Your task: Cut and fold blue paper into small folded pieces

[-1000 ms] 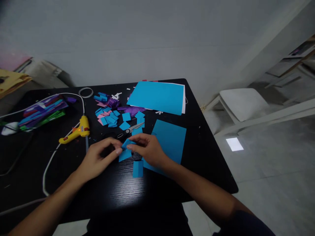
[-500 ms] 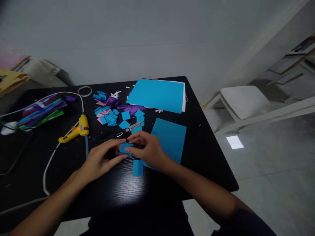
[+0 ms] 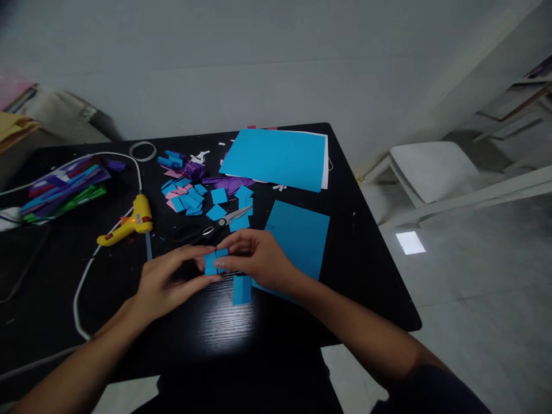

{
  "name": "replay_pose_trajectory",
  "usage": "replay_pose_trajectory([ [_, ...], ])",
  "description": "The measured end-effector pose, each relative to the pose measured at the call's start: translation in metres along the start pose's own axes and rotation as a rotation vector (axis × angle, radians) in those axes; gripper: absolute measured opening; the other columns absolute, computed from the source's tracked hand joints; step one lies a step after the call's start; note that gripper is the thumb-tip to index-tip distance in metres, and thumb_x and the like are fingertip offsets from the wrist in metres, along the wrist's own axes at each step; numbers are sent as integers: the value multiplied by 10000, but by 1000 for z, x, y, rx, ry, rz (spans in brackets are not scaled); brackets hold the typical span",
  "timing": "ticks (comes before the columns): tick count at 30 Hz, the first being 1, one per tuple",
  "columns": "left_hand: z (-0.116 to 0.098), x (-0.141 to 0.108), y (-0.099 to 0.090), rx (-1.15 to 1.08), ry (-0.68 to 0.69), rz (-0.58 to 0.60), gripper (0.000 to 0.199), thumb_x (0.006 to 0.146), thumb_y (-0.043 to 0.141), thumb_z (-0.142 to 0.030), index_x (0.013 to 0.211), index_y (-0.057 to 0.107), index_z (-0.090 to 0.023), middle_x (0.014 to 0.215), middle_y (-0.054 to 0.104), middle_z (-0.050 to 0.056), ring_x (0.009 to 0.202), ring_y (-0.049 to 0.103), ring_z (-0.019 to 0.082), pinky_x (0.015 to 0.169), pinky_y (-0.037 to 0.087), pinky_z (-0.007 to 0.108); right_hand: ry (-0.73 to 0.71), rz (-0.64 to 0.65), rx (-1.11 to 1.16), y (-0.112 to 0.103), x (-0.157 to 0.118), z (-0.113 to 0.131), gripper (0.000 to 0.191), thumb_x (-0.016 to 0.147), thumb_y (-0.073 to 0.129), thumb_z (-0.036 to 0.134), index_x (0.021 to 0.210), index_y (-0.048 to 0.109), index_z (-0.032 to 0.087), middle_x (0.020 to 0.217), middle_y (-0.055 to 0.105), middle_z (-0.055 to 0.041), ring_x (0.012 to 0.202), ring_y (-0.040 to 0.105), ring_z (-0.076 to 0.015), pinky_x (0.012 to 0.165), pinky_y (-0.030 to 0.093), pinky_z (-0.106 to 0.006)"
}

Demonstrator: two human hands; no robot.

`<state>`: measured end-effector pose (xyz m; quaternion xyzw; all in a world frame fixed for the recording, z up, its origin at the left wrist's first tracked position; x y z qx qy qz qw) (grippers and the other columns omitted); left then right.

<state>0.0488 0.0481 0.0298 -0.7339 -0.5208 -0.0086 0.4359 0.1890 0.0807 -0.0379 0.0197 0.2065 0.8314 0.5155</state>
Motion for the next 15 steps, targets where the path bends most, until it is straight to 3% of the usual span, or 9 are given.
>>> replay_pose_trajectory([
  [6,3,-2,2,-36,-45,6,432,882,852,-289,1264,670,-201,843,710,-18,716,704,113,692,582,196,71,17,19,-1,-1,-3,275,721,932,260,927,758,205,773,749,25,708,720,-124,678,565,-248],
  [10,11,-2,7,-167,-156,34,458,861,858,-286,1264,657,-207,840,702,-17,742,708,134,711,593,220,91,-23,-14,-4,-2,-6,327,704,932,244,948,719,205,780,746,32,717,717,-126,700,551,-257],
  [15,26,-5,18,-214,-348,82,83,971,698,-227,1050,693,-200,806,696,-15,699,672,111,648,541,196,30,-27,-170,2,-6,-4,316,741,883,219,980,676,206,823,748,20,760,720,-149,735,552,-290],
])
Point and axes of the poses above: each hand's wrist, its own x-axis towards the middle knuckle, its own y-axis out of the palm, z = x × y, the point moved 9 cm from there along x, towards the middle knuckle
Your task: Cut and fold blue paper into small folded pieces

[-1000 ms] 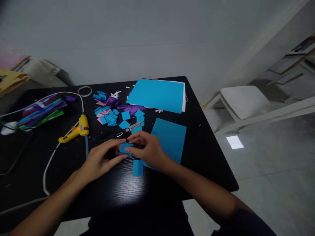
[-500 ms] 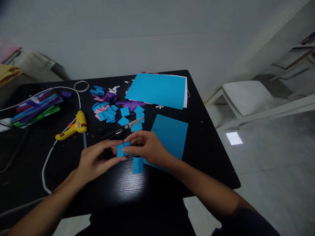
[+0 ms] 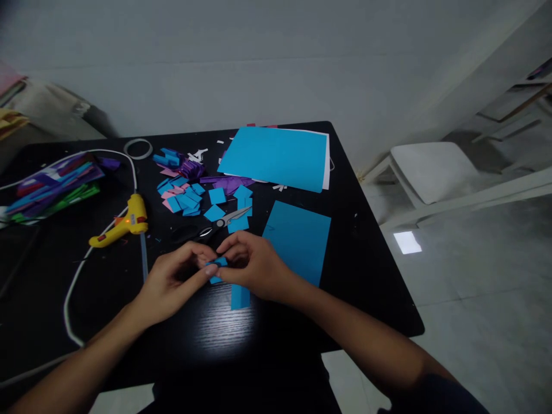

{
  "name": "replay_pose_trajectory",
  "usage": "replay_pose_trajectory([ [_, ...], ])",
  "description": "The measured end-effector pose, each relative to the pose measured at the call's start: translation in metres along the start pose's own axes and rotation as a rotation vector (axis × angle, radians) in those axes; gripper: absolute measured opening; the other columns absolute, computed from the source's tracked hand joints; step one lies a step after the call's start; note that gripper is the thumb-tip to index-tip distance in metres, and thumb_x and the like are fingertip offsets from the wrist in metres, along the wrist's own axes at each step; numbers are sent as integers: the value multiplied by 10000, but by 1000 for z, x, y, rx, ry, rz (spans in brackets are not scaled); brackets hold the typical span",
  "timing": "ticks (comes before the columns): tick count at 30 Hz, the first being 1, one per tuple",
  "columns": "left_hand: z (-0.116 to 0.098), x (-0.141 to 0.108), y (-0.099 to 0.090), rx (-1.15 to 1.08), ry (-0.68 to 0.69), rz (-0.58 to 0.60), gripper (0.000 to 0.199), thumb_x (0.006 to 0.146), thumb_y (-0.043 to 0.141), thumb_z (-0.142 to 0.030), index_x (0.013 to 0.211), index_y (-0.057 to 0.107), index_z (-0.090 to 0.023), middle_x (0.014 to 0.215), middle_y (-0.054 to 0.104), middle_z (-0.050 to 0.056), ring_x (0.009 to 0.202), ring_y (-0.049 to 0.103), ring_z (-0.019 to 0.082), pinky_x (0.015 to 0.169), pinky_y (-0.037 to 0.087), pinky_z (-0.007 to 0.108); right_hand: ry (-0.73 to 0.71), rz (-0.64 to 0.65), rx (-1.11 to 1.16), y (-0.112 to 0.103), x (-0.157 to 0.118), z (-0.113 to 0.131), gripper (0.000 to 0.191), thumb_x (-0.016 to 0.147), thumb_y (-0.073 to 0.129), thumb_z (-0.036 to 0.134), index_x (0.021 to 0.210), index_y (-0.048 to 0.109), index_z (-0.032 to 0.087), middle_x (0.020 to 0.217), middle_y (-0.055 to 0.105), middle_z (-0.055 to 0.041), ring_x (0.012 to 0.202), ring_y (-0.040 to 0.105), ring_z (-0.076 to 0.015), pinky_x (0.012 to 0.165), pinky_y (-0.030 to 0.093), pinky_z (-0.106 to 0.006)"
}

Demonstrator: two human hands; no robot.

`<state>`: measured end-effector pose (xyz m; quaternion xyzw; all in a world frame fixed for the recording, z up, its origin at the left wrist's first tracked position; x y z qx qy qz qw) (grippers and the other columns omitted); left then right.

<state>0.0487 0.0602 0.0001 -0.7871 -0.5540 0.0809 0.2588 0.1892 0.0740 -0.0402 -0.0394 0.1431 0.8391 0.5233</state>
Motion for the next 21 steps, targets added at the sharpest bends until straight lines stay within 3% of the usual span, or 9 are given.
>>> replay_pose_trajectory([
  [5,3,2,7,25,-17,66,72,997,645,-231,950,682,-192,720,632,-38,633,597,95,612,487,194,-91,-29,-169,1,-2,6,279,787,814,200,1007,644,217,801,709,30,750,695,-150,721,548,-298],
  [11,16,1,7,-80,-148,30,166,1011,632,-317,924,668,-180,686,662,-21,616,625,119,606,498,220,-156,-125,-119,-10,0,6,288,799,799,204,1041,644,227,939,746,-6,767,713,-147,684,561,-284],
  [15,20,1,8,-114,-189,37,200,1008,623,-330,884,650,-175,667,672,-10,605,636,129,593,495,228,-145,-115,-87,-10,1,3,305,790,833,228,1039,658,223,901,755,-2,766,729,-155,694,567,-290],
  [21,15,2,5,-76,-138,37,194,1008,632,-325,896,685,-176,658,670,-19,595,624,116,590,484,213,-72,-108,-26,-15,5,-2,379,750,892,290,1046,664,222,788,750,23,738,747,-173,699,578,-303],
])
Point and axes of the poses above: each hand's wrist, its own x-axis towards the middle knuckle, its own y-axis out of the palm, z = x × y, the point moved 9 cm from there along x, towards the middle knuckle
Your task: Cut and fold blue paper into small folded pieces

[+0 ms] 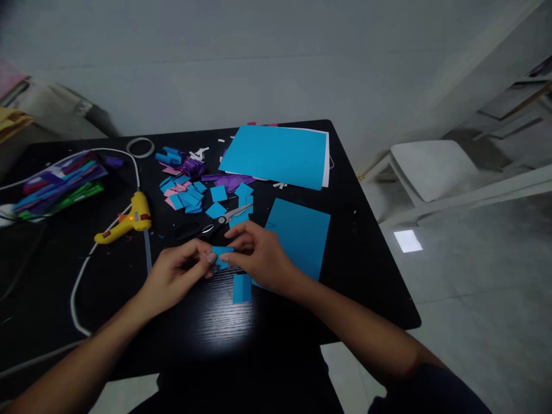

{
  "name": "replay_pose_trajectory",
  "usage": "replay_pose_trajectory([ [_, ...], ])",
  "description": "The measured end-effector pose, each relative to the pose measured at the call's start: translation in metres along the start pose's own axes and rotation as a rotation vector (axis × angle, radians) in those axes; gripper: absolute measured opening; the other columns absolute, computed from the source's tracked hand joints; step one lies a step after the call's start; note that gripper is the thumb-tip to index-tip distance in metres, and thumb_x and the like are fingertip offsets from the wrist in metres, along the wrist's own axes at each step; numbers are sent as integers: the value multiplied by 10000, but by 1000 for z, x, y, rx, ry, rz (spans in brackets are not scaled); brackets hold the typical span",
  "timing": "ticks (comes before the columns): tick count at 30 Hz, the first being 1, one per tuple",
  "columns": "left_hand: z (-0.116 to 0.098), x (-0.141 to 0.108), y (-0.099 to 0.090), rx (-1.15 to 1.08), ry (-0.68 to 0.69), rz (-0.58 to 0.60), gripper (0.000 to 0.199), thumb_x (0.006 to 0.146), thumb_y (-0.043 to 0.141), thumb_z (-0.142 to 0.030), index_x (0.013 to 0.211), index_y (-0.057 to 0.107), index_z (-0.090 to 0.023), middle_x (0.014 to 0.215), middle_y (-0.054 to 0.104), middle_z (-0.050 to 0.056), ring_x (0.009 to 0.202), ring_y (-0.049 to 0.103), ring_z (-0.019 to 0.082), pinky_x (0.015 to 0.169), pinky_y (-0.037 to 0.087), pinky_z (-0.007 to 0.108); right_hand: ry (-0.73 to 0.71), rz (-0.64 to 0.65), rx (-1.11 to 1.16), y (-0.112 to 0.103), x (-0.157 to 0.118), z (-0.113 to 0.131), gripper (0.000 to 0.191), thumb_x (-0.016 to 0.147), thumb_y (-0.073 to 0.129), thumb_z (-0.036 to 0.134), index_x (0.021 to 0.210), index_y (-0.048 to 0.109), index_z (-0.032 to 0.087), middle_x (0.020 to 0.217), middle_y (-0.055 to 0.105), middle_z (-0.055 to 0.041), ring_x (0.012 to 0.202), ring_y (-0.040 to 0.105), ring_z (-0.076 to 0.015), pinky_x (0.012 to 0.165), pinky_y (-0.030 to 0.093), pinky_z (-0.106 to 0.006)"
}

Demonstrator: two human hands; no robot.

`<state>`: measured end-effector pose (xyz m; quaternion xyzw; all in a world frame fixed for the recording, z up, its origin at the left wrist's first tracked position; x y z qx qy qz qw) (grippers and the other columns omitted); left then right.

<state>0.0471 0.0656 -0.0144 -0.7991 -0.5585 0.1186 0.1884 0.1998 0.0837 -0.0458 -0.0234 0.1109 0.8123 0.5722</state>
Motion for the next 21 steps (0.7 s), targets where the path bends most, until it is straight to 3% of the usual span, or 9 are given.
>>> replay_pose_trajectory([
  [4,0,0,-4,-38,-7,-65,207,1005,633,-326,865,674,-179,648,678,-20,589,624,111,587,488,202,37,10,14,0,2,-3,425,744,912,354,1057,657,218,777,747,22,751,754,-183,730,588,-321],
  [13,14,2,6,-110,-123,38,251,979,665,-386,846,660,-173,633,679,-18,549,639,114,546,499,199,19,41,-73,5,-1,-1,335,788,860,303,1023,637,217,735,711,34,695,702,-160,673,541,-298],
  [21,13,0,2,-194,-146,-21,261,974,697,-383,829,665,-169,653,708,-9,544,683,114,536,537,191,-7,25,-35,3,1,0,288,813,796,249,1047,631,214,780,733,15,756,735,-182,730,578,-328],
])
Point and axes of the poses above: each hand's wrist, its own x-axis towards the middle knuckle, its own y-axis out of the palm, z = x × y, the point moved 9 cm from there along x, towards the middle knuckle
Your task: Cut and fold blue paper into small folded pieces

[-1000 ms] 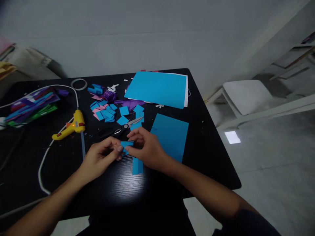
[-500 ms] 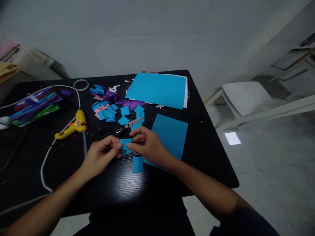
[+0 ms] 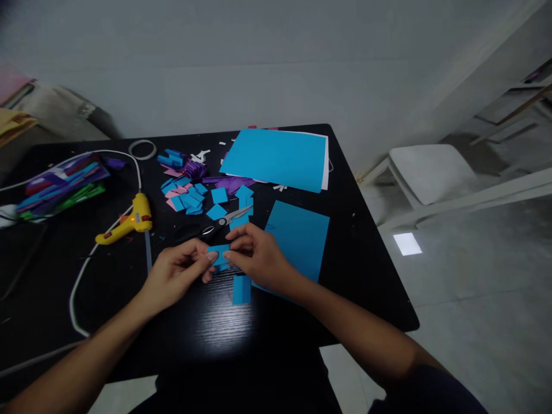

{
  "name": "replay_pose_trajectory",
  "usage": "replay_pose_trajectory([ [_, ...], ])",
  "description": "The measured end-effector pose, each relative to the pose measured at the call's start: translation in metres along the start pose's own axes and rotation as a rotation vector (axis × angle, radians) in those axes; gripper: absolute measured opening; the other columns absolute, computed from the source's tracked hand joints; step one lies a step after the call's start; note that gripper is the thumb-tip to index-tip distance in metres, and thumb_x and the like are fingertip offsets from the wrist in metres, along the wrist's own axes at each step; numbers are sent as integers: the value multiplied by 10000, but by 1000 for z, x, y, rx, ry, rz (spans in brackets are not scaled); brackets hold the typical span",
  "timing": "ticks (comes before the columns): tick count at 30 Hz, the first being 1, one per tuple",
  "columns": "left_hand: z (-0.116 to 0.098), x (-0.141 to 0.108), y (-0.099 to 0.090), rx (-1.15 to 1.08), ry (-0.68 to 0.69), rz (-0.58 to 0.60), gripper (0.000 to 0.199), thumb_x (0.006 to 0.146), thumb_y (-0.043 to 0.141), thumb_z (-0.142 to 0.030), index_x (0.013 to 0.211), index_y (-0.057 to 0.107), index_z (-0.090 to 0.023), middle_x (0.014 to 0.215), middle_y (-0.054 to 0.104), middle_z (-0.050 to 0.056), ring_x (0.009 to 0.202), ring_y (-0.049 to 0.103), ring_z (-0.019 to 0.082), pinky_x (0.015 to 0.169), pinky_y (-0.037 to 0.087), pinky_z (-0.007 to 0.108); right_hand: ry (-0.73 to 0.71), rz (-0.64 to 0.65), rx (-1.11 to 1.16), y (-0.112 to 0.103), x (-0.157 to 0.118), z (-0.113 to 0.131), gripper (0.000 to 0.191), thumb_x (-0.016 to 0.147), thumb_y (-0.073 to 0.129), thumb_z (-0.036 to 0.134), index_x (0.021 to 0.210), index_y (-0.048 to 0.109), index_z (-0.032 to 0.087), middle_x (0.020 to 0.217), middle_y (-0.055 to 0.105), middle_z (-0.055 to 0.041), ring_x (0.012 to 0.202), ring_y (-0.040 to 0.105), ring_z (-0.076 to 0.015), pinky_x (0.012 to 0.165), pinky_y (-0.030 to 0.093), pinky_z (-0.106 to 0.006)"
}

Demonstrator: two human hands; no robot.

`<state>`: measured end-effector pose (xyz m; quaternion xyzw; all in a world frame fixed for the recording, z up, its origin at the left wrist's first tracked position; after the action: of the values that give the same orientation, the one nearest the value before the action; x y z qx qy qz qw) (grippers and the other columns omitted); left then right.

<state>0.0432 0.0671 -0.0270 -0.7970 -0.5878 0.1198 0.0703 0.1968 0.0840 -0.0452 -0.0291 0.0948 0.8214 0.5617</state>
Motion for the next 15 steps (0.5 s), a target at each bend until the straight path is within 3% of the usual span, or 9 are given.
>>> replay_pose_trajectory([
  [9,-4,0,5,26,45,34,228,984,690,-345,839,667,-170,630,716,-10,552,692,116,552,535,190,-2,13,-11,3,-1,2,295,787,815,249,1024,645,207,802,725,22,724,709,-146,702,560,-290],
  [15,-6,-1,2,26,69,8,231,988,685,-344,839,681,-168,628,713,-6,546,684,114,554,536,192,93,32,105,-1,3,-5,312,723,824,210,977,643,209,735,707,46,665,695,-135,658,554,-273],
])
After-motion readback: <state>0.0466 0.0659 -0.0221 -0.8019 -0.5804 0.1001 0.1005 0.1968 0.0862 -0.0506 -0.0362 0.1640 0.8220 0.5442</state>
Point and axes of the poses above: each hand's wrist, its own x-axis towards the middle knuckle, its own y-axis out of the palm, z = x × y, the point moved 9 cm from there along x, towards the middle knuckle
